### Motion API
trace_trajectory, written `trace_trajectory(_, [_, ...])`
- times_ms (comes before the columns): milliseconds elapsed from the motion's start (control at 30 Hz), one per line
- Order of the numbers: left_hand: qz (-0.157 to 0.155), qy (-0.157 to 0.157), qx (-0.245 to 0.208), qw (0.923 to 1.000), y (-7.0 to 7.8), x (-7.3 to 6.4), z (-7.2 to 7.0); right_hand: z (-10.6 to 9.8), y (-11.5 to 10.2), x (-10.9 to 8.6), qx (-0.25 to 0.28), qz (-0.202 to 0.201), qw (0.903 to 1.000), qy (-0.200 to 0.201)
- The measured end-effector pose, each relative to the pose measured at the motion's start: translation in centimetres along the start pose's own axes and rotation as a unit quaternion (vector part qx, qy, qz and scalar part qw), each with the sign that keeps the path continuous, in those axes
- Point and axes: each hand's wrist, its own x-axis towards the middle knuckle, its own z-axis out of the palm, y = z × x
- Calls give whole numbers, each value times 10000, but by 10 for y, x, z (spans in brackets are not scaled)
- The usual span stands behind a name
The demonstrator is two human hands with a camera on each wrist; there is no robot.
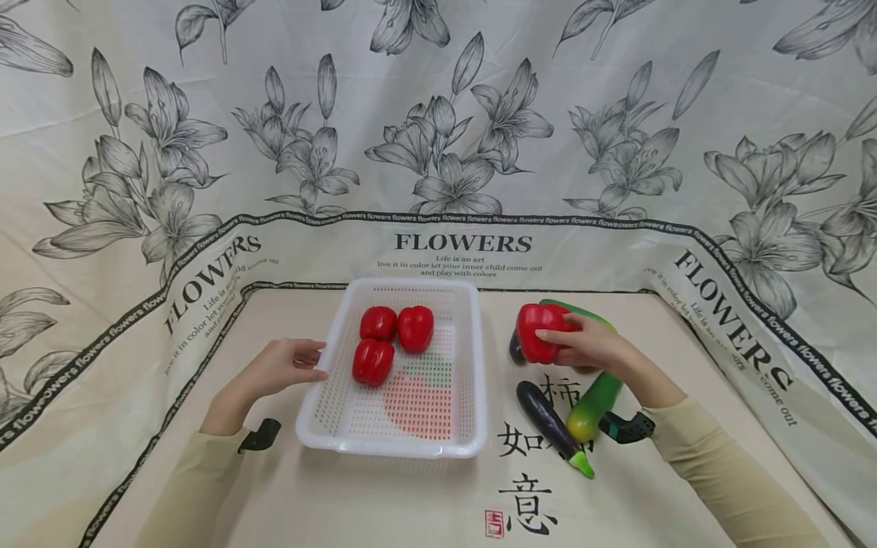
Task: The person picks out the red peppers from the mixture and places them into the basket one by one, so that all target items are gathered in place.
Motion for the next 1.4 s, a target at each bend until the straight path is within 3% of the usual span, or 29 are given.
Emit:
trace_trajectory(500, [-78, -14, -27, 10000, 0, -1, 0, 15, -22, 8, -122, -59, 9992, -382])
trace_trajectory(733, [-114, 1, -50, 9999, -1, -1, 0, 26, -31, 14, -499, -71, 9983, -303])
trace_trajectory(1100, [-61, -6, -70, 10000, -2, 0, 0, 45, -43, 24, -381, -117, 9974, -601])
trace_trajectory(1400, [88, 32, -16, 10000, -3, 1, 0, 59, -55, 30, -620, -112, 9945, -836])
